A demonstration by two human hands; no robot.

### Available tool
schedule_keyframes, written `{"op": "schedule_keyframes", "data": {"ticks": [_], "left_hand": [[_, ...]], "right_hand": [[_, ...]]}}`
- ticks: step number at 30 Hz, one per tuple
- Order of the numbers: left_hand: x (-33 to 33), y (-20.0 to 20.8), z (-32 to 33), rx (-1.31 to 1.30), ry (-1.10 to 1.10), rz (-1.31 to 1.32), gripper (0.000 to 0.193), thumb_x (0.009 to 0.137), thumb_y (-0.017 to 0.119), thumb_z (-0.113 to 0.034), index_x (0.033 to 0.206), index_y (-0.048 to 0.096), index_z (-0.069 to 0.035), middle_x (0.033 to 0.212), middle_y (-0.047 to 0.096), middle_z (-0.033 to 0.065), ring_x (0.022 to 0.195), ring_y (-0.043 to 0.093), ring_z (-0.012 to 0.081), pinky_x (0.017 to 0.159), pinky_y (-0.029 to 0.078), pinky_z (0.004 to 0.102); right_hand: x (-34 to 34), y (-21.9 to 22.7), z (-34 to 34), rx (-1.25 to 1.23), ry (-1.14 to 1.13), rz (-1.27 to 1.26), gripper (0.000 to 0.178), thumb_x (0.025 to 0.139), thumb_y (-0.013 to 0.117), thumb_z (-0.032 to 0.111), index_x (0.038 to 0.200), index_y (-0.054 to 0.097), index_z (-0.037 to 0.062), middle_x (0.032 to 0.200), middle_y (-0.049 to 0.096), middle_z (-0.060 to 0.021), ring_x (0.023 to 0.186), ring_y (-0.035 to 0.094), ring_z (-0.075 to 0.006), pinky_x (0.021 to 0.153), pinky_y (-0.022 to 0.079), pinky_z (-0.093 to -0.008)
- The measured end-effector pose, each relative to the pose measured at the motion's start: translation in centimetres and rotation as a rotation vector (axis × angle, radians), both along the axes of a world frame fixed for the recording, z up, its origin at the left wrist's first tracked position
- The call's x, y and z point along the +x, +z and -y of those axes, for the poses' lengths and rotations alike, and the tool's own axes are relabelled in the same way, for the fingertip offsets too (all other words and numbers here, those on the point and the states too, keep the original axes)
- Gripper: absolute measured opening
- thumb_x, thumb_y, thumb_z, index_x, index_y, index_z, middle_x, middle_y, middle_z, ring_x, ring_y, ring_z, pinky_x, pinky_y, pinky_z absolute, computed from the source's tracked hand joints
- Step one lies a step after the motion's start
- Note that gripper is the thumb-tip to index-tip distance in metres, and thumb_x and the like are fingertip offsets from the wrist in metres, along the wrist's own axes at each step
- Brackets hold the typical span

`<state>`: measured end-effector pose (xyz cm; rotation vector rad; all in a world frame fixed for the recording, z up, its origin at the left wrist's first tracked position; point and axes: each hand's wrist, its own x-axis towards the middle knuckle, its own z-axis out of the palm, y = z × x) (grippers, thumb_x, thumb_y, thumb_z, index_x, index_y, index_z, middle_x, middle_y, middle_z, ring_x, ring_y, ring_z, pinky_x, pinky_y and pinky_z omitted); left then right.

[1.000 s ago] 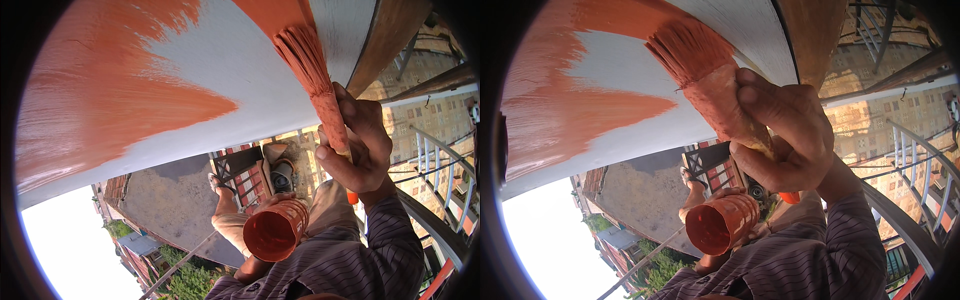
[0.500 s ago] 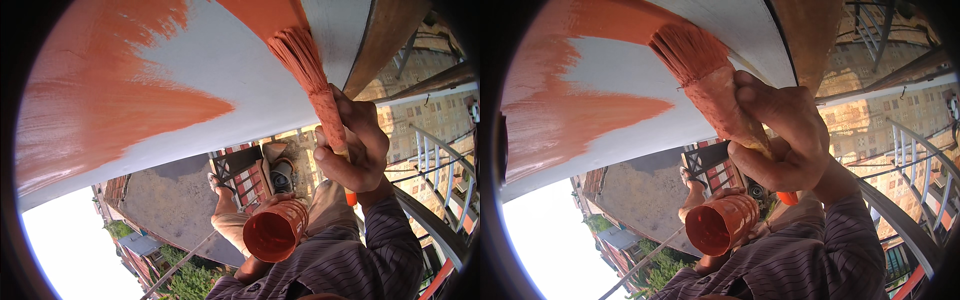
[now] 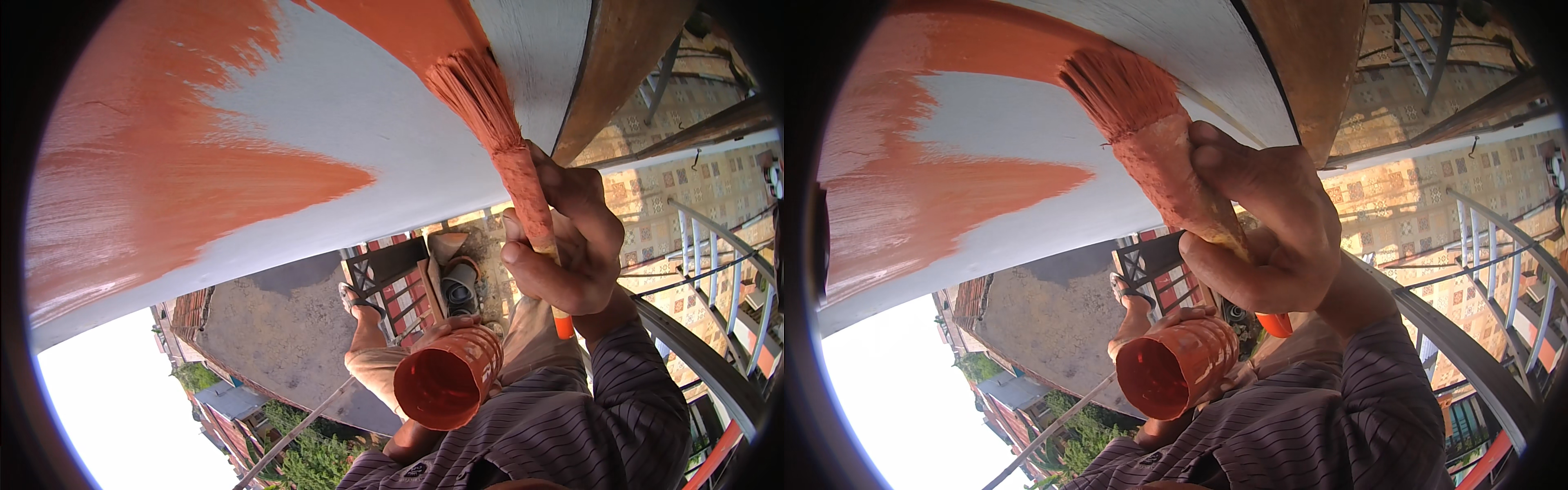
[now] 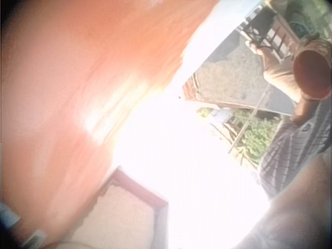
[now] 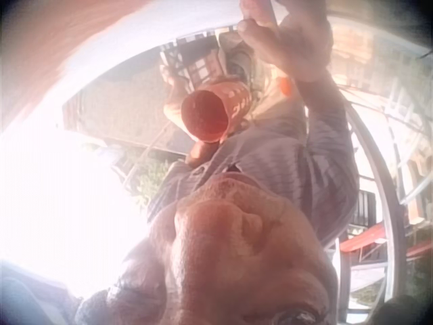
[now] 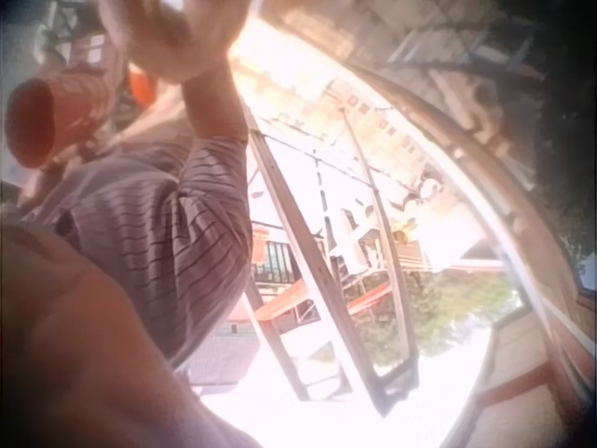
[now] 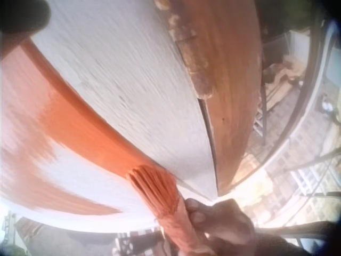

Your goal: The person paints a white wall with orange paint using a brush and a small container. They repeatedly dip the brush into the container and apply paint in broad strokes across the wall surface.

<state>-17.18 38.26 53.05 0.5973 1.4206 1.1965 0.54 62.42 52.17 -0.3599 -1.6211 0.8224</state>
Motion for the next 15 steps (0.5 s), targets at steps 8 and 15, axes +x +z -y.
{"op": "schedule_keyframes", "data": {"ticks": [8, 15], "left_hand": [[-0.4, 2.7, -1.7, -0.212, -0.146, -0.099, 0.062, 0.094, 0.088, -0.024, 0.144, 0.063, 0.003, 0.131, 0.072, 0.0213, 0.121, 0.073, 0.0316, 0.107, 0.059, 0.0441], [-0.8, -3.2, 1.8, -0.385, 0.242, 0.188, 0.056, 0.097, 0.08, -0.02, 0.143, 0.057, 0.003, 0.119, 0.072, 0.018, 0.107, 0.073, 0.0277, 0.097, 0.061, 0.0412]], "right_hand": [[-0.5, -0.2, 0.1, 0.009, -0.023, -0.037, 0.067, 0.081, 0.072, -0.015, 0.146, 0.057, -0.0117, 0.157, 0.049, -0.0389, 0.122, 0.062, -0.0315, 0.087, 0.061, -0.0362], [-0.5, 0.4, 0.7, -0.03, -0.121, 0.041, 0.052, 0.082, 0.076, -0.014, 0.13, 0.072, 0.0086, 0.152, 0.054, -0.0412, 0.127, 0.062, -0.0402, 0.091, 0.06, -0.042]]}}
